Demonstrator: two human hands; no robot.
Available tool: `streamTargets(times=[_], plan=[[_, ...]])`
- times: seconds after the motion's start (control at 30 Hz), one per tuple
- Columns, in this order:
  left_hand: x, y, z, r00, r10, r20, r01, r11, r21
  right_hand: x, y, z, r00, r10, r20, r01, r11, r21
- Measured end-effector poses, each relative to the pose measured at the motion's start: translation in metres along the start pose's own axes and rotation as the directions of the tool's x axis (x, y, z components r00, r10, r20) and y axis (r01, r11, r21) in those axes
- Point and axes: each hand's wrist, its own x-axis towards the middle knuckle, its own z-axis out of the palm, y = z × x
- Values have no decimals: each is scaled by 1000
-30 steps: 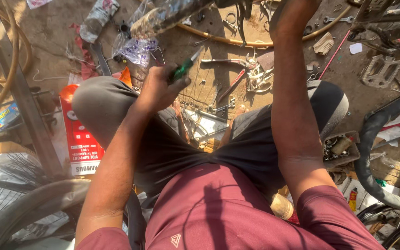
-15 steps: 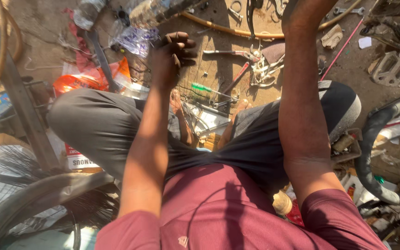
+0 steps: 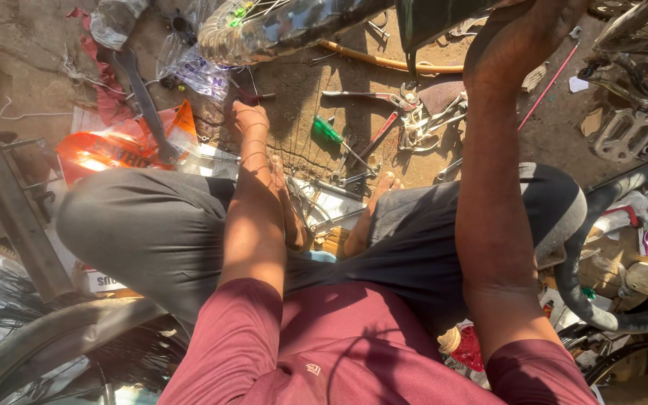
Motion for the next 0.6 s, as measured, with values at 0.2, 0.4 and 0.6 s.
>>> streamTargets(times=[0.2, 0.4, 0.6], plan=[[2, -1, 18, 1000, 29, -2, -29, 999, -14, -1, 10, -18, 998, -58, -38, 58, 998, -2], [3, 3, 22, 999, 31, -28, -26, 990, 139, -5, 8, 5, 998, -66, -7, 66, 997, -33], [-14, 10, 14, 981, 194, -6, -192, 974, 119, -13, -18, 46, 999, -28, 35, 29, 999, -40]])
